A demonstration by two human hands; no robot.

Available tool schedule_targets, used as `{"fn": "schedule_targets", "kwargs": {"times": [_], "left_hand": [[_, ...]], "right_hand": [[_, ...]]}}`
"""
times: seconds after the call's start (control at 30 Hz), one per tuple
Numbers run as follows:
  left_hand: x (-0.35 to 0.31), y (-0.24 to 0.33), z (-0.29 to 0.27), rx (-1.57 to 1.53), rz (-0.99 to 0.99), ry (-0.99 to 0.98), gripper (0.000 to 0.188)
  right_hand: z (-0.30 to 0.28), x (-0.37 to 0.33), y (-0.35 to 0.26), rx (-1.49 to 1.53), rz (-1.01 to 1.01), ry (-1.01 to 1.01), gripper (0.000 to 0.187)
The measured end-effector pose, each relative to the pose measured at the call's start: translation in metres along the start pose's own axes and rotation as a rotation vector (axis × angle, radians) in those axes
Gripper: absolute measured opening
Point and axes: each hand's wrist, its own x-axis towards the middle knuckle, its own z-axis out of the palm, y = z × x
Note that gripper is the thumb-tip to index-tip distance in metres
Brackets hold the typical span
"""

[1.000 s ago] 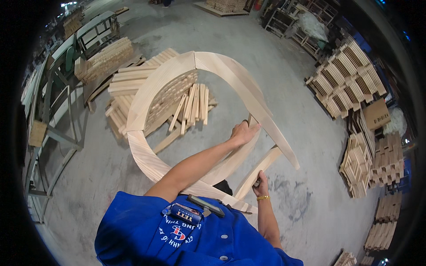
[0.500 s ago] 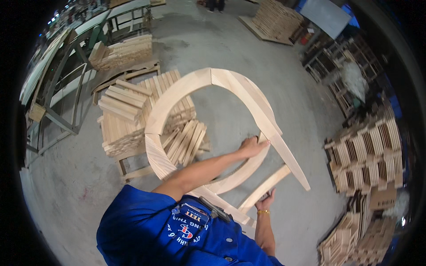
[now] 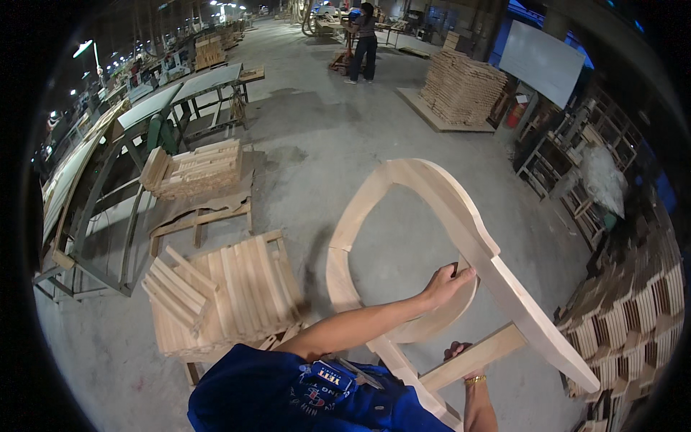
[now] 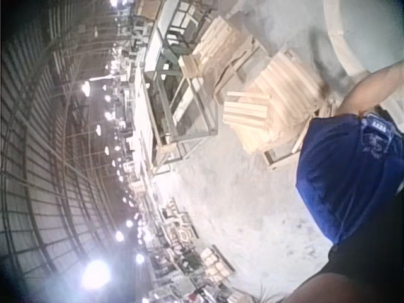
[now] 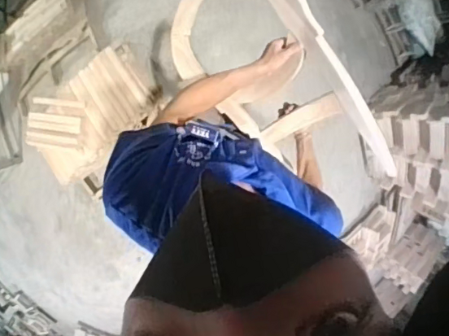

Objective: The person picks up wooden chair frames from a stack, places them on a table, and measures them with a tape measure. After measuring, the person returns the frames to the stack and repeats the process with another frame.

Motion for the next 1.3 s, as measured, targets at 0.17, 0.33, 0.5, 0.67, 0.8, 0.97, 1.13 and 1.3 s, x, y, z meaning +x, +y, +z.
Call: {"fn": "schedule_targets", "kwargs": {"times": [0.17,0.33,0.5,0.67,0.8,0.97,1.13,1.3], "left_hand": [[0.178,-0.036,-0.094,-0.433,-0.002,0.091,0.055],[0.297,-0.050,-0.249,-0.613,-0.146,0.315,0.061],[0.390,-0.057,-0.388,-0.822,-0.032,0.502,0.064],[0.466,-0.035,-0.554,-0.881,-0.071,0.774,0.070],[0.510,0.015,-0.705,-0.272,-0.027,1.098,0.065],[0.590,0.253,-0.819,0.131,0.593,0.723,0.054],[0.621,0.432,-0.882,0.653,0.672,0.117,0.049],[0.626,0.489,-1.007,0.715,0.670,0.227,0.054]], "right_hand": [[-0.025,0.199,-0.091,-0.342,-0.032,-0.255,0.035],[0.019,0.412,-0.126,-0.068,0.041,-0.277,0.040],[0.029,0.617,-0.174,-0.403,0.438,-0.446,0.088],[0.078,0.806,-0.159,-0.462,0.488,-0.456,0.075],[0.152,0.964,-0.147,-0.556,0.392,-0.471,0.058],[0.179,1.134,-0.130,-0.583,0.288,-0.461,0.047],[0.273,1.334,-0.085,-0.821,0.310,-0.530,0.032],[0.374,1.509,-0.066,-1.008,0.140,-0.618,0.021]]}}
